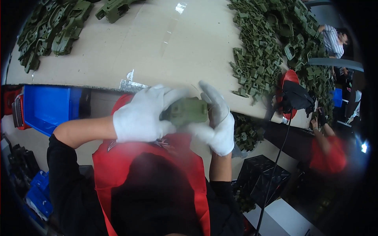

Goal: The person assembles green plastic toy tank components by hand at a factory workbench.

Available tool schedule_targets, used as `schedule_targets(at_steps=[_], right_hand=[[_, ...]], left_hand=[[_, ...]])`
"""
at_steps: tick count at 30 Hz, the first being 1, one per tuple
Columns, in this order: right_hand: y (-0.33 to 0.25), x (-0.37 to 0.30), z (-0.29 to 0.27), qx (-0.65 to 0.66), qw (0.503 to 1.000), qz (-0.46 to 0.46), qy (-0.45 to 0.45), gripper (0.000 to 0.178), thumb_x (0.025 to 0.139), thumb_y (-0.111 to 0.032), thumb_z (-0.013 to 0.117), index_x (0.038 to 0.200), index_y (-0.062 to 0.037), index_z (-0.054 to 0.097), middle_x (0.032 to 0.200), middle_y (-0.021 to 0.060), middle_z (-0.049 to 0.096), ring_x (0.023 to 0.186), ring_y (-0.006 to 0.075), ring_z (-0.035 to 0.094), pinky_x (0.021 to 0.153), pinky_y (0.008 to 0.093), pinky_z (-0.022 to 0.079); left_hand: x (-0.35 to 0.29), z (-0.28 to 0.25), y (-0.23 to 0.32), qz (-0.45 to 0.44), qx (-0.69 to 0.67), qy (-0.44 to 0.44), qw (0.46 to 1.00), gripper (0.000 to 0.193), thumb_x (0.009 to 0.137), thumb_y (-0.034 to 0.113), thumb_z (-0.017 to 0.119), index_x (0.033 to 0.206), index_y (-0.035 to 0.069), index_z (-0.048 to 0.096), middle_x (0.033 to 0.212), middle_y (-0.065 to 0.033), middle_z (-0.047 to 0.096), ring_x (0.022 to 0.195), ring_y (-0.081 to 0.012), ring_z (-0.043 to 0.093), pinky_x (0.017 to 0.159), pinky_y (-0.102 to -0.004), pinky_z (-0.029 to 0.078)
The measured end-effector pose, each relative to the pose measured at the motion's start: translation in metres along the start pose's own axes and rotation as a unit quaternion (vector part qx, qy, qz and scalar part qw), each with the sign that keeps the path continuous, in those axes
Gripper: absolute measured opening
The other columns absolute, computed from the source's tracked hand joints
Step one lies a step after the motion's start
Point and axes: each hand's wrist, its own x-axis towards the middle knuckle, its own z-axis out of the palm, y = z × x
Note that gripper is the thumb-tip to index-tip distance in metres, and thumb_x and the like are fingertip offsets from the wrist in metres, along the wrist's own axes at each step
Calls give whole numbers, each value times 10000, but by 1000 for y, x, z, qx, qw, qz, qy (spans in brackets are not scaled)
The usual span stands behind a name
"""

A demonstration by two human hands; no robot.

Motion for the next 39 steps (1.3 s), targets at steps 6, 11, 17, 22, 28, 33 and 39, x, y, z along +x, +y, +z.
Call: schedule_targets(at_steps=[6, 11, 17, 22, 28, 33, 39], right_hand=[[25, -22, 10, 293, 947, 129, -6, 662, 620, -10, 798, 1241, 16, 571, 1203, 156, 630, 1174, 259, 575, 1017, 359, 433], [36, -17, 14, 94, 995, 18, -13, 552, 658, -89, 778, 1180, -21, 610, 1111, 147, 657, 1036, 292, 621, 912, 367, 484], [32, -17, 35, 72, 990, 118, 35, 448, 736, -87, 735, 1161, -15, 610, 1027, 132, 661, 908, 224, 641, 810, 332, 513], [21, -9, 27, 242, 936, 254, 39, 422, 815, -8, 672, 1224, 18, 572, 1035, 96, 658, 879, 132, 617, 778, 267, 517], [33, -25, 26, 162, 966, 176, -95, 913, 651, -75, 758, 1452, 2, 327, 1275, 160, 554, 1187, 235, 541, 1020, 333, 425], [42, -27, 34, 147, 953, 250, -89, 827, 611, -12, 818, 1361, -16, 468, 1250, 130, 577, 1147, 220, 566, 995, 324, 451], [25, -32, 38, 183, 936, 294, -65, 646, 611, 48, 820, 1210, -11, 583, 1185, 97, 618, 1095, 179, 592, 937, 310, 490]], left_hand=[[-8, 26, -4, 30, 46, 67, 996, 832, 669, 234, 766, 1405, 77, 412, 1218, -186, 517, 1156, -376, 483, 1004, -469, 374], [-3, 40, -16, -9, 16, 79, 997, 841, 613, 286, 820, 1350, 71, 478, 1175, -149, 564, 1110, -340, 528, 961, -435, 417], [7, 37, -25, -64, -101, 62, 991, 756, 600, 279, 832, 1255, 22, 554, 1163, -162, 613, 1046, -314, 605, 931, -381, 465], [6, 17, -24, -68, -129, -8, 989, 895, 623, 312, 803, 1374, 3, 428, 1174, -217, 626, 1095, -333, 619, 971, -359, 466], [4, 22, -34, -127, -124, -77, 981, 901, 682, 384, 769, 1411, 25, 380, 1177, -238, 628, 1069, -360, 632, 959, -366, 479], [13, 35, -44, -45, -105, -104, 988, 786, 720, 369, 728, 1375, 43, 440, 1129, -228, 644, 1031, -344, 638, 893, -373, 493], [12, 40, -52, -18, -194, -98, 976, 650, 690, 273, 776, 1247, 12, 564, 1110, -209, 657, 987, -292, 658, 866, -334, 499]])
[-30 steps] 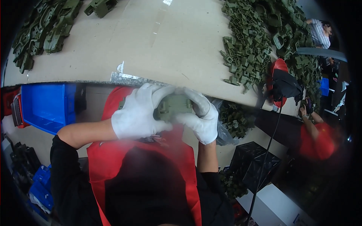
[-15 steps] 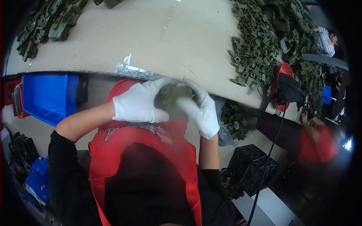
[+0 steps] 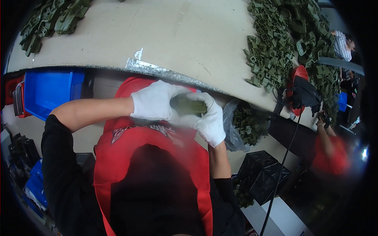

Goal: The person assembles green plastic toy tank components by hand at a factory workbench.

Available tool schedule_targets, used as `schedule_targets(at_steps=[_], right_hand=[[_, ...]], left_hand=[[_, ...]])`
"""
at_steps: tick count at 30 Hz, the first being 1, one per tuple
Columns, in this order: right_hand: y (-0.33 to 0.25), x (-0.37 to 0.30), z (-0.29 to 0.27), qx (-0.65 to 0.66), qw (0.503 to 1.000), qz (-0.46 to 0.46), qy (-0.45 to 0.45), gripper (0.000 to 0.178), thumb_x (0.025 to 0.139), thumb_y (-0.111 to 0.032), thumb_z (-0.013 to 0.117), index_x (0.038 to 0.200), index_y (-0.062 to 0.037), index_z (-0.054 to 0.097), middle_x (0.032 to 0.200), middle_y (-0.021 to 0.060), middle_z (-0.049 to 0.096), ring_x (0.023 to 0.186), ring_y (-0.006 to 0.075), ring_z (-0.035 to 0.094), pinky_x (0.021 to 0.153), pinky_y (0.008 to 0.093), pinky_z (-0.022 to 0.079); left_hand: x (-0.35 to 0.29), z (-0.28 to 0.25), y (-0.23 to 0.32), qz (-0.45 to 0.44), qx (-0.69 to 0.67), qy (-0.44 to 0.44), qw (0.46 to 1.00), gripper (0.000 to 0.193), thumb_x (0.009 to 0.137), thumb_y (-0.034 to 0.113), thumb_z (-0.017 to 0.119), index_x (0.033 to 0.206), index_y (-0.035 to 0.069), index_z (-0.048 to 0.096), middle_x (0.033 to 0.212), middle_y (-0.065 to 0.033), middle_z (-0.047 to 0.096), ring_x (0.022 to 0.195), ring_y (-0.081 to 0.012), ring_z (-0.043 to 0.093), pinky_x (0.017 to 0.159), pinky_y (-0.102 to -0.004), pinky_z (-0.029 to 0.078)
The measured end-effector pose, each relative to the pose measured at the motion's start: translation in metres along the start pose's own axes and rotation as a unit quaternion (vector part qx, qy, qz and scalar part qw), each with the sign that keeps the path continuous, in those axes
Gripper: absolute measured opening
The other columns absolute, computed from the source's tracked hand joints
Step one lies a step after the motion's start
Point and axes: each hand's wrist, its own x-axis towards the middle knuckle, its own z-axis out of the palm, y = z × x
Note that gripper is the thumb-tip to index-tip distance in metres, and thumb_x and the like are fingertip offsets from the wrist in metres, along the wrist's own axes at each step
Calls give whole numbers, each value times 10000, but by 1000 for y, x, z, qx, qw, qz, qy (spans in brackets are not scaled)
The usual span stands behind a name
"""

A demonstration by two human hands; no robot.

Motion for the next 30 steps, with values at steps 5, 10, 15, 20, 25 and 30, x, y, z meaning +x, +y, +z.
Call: schedule_targets(at_steps=[5, 10, 15, 20, 25, 30], right_hand=[[4, -3, -11, 25, 999, -38, 26, 614, 603, 53, 828, 1174, 2, 608, 1150, 114, 641, 1046, 177, 617, 908, 318, 508], [-7, -9, -78, 194, 933, -233, 194, 645, 649, -66, 810, 1227, 55, 550, 1121, 149, 647, 972, 207, 640, 883, 324, 516], [-28, 48, -76, 265, 896, -283, 216, 572, 784, -37, 720, 1309, 20, 501, 1215, 108, 586, 1035, 172, 592, 916, 296, 487], [-26, 88, -93, 46, 950, -211, 227, 564, 815, -154, 750, 1300, 34, 534, 1236, 136, 596, 1064, 179, 597, 923, 315, 490], [-104, 83, -61, -392, 769, -306, 402, 383, 791, -230, 693, 1121, -38, 668, 1197, 183, 616, 1055, 311, 623, 898, 374, 504], [-155, 117, -2, -413, 844, -264, 219, 368, 805, -312, 646, 1077, -66, 672, 1073, 193, 651, 989, 347, 630, 851, 407, 507]], left_hand=[[13, -11, 13, -48, 2, -89, 995, 793, 654, 255, 846, 1331, 22, 506, 1151, -192, 648, 1055, -267, 639, 944, -323, 477], [-3, -47, 75, 117, 193, 176, 958, 1090, 564, 358, 883, 1445, 16, 340, 1380, -222, 481, 1285, -343, 473, 1073, -388, 385], [61, -89, 74, 153, -133, 112, 973, 1004, 602, 39, 862, 1453, 12, 329, 1371, -87, 495, 1252, -185, 479, 1068, -322, 387], [99, -121, 37, 180, -213, 94, 956, 801, 726, 57, 790, 1417, -5, 391, 1297, -78, 556, 1147, -167, 552, 978, -299, 457], [101, -122, 16, 167, -244, 207, 932, 641, 824, 126, 723, 1382, -21, 444, 1221, -88, 606, 1058, -151, 594, 905, -279, 492], [90, -114, 28, 179, -187, 210, 943, 763, 808, 157, 760, 1422, -62, 362, 1377, -152, 511, 1248, -201, 501, 1049, -322, 397]])
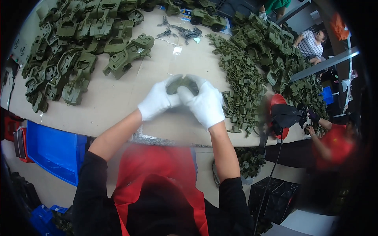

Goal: The person assembles green plastic toy tank components by hand at a factory workbench.

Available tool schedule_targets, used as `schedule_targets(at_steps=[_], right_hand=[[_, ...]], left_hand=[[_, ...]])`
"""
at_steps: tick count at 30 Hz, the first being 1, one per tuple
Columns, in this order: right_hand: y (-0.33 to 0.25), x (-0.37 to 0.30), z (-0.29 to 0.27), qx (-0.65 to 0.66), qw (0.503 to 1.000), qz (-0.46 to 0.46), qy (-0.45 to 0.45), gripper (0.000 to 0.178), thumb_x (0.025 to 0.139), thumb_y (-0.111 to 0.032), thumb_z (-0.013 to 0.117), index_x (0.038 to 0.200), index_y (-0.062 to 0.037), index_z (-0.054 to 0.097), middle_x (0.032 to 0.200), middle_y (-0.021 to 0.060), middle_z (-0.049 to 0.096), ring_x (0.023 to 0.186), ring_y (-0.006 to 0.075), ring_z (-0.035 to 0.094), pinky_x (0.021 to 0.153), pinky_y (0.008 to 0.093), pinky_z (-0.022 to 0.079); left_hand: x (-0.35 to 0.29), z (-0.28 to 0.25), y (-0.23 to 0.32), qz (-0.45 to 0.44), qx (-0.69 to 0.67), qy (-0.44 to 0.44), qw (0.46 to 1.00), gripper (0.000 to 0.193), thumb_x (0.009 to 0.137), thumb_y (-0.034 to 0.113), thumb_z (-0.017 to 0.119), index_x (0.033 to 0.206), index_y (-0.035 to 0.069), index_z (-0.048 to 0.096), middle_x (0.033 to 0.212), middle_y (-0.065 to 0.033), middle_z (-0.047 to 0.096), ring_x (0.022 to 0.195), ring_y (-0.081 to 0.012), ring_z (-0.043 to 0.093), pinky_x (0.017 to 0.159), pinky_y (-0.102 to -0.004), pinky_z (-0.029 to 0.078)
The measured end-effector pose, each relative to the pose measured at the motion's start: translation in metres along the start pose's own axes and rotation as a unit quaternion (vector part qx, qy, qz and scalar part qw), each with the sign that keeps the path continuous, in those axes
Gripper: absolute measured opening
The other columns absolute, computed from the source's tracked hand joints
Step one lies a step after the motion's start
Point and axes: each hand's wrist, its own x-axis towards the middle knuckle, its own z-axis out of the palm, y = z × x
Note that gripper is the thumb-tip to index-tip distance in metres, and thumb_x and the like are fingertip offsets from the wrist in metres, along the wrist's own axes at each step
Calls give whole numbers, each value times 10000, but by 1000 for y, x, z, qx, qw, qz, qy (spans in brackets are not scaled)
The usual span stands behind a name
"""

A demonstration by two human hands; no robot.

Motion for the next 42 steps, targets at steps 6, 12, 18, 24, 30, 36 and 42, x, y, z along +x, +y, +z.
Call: schedule_targets(at_steps=[6, 12, 18, 24, 30, 36, 42], right_hand=[[-1, 6, 9, -15, 999, 34, -30, 539, 797, -351, 682, 1218, -21, 616, 1151, 193, 656, 1025, 288, 656, 910, 355, 495], [44, 8, 3, 306, 928, 79, -199, 548, 814, -187, 679, 1303, 18, 543, 1217, 191, 633, 1109, 237, 618, 966, 329, 465], [35, 7, 21, 292, 940, 124, -122, 548, 801, -188, 699, 1286, 25, 557, 1166, 171, 668, 1063, 220, 638, 948, 319, 471], [49, 20, -3, 136, 973, -42, -183, 835, 707, -336, 774, 1383, 19, 437, 1270, 228, 585, 1159, 311, 588, 986, 362, 451], [28, -6, -14, 51, 980, 10, -193, 1042, 640, -450, 779, 1456, -4, 308, 1313, 264, 535, 1183, 383, 553, 985, 394, 449], [21, -15, -1, 156, 973, 69, -153, 856, 710, -355, 742, 1435, -88, 372, 1210, 234, 612, 1102, 359, 613, 937, 429, 484], [22, -16, 13, 160, 974, 82, -137, 842, 703, -365, 725, 1409, -53, 389, 1152, 251, 628, 1061, 399, 615, 931, 433, 488]], left_hand=[[-6, -4, 7, 5, -23, 19, 1000, 745, 775, 155, 778, 1386, -57, 408, 1346, -153, 529, 1268, -198, 485, 1065, -324, 381], [-4, -12, 12, 7, -9, -28, 1000, 722, 705, 150, 835, 1311, -35, 490, 1251, -110, 581, 1164, -172, 542, 1023, -312, 418], [7, -17, 5, 2, 28, -10, 1000, 684, 685, 120, 837, 1276, -26, 523, 1208, -89, 596, 1122, -156, 556, 1007, -305, 432], [5, -32, 6, 45, 69, -26, 996, 745, 654, 158, 844, 1302, -13, 521, 1209, -115, 612, 1110, -189, 582, 991, -333, 454], [4, -15, 2, 122, -41, 35, 991, 1059, 544, 106, 834, 1455, 12, 303, 1315, -154, 518, 1184, -233, 547, 1023, -361, 443], [4, -23, -5, 70, -69, -28, 995, 918, 576, 82, 818, 1384, 40, 385, 1277, -104, 564, 1176, -217, 553, 999, -359, 464], [6, -29, -15, 54, -71, -29, 996, 895, 602, 171, 857, 1367, 46, 409, 1259, -94, 563, 1157, -210, 557, 992, -354, 463]])
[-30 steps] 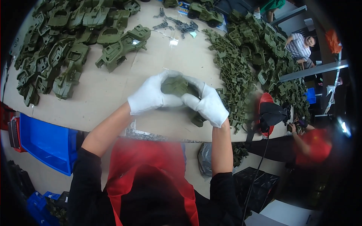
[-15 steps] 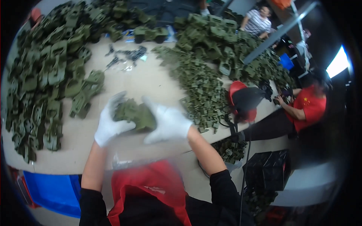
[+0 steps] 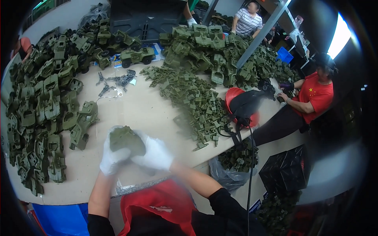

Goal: The person assembles green plastic toy tank components by hand at a factory workbench.

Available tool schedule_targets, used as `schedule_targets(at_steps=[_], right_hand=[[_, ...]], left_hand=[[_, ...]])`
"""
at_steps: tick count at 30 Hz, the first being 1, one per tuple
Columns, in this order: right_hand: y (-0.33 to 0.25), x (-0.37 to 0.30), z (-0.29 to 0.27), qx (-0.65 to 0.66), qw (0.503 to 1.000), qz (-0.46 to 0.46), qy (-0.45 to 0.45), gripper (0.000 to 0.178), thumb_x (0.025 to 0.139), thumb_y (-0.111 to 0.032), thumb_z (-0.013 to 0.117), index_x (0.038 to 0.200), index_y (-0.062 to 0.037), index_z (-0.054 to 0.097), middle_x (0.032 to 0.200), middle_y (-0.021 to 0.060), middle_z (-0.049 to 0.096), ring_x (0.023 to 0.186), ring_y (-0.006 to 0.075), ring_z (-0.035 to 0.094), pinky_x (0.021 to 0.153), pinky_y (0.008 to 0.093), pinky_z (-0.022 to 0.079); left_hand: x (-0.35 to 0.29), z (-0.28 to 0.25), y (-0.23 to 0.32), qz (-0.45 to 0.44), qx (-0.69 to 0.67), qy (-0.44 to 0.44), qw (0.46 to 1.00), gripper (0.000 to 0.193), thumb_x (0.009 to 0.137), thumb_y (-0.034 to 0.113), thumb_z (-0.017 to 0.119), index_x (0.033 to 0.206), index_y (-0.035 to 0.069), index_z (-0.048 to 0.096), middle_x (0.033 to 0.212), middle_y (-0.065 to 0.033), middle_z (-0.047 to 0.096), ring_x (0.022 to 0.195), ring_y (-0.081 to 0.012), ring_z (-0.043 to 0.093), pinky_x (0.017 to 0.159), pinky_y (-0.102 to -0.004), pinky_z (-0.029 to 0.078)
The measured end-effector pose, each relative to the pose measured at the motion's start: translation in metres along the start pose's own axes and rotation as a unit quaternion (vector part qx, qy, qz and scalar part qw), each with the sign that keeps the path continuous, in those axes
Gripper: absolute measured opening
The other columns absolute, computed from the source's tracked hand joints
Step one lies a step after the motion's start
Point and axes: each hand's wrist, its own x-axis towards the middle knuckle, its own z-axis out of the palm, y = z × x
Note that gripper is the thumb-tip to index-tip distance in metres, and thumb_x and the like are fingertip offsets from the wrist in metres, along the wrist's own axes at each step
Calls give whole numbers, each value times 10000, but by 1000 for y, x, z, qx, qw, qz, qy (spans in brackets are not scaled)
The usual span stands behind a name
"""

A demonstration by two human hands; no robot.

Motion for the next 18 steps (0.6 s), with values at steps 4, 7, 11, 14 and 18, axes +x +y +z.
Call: schedule_targets(at_steps=[4, 7, 11, 14, 18], right_hand=[[8, 14, 0, 54, 999, -9, 0, 855, 723, -405, 717, 1401, -8, 380, 1139, 252, 636, 1049, 397, 625, 924, 422, 486], [13, 21, 16, 405, 909, -67, 79, 857, 763, -452, 713, 1399, 18, 384, 1200, 258, 604, 1093, 395, 604, 933, 415, 478], [4, 17, 24, 163, 973, 8, 164, 742, 832, -314, 738, 1404, 15, 399, 1347, 157, 513, 1230, 241, 509, 1019, 361, 408], [21, 20, 5, 207, 973, -39, 98, 756, 813, -251, 755, 1416, 11, 381, 1354, 167, 507, 1241, 223, 496, 1016, 356, 415], [18, 13, -40, 328, 936, -87, 90, 1083, 606, -381, 868, 1445, 41, 328, 1356, 228, 489, 1272, 287, 469, 1063, 378, 375]], left_hand=[[7, 1, 1, -13, -30, -4, 999, 926, 635, 178, 836, 1420, 48, 362, 1330, -106, 511, 1215, -229, 521, 1037, -368, 427], [7, 28, 10, 77, -182, 76, 977, 801, 719, 11, 748, 1412, 24, 346, 1333, -126, 505, 1189, -238, 544, 1014, -370, 460], [-6, 30, 19, -62, -57, -62, 994, 1008, 594, 67, 801, 1467, 57, 297, 1382, -81, 463, 1278, -221, 464, 1076, -366, 381], [-10, 38, 25, -97, 46, -55, 993, 822, 626, 50, 820, 1357, 53, 443, 1274, -66, 552, 1152, -178, 544, 983, -333, 448], [-12, 47, 48, -164, 110, -88, 976, 778, 569, 92, 867, 1260, 15, 518, 1115, -54, 608, 1012, -160, 583, 920, -322, 477]])
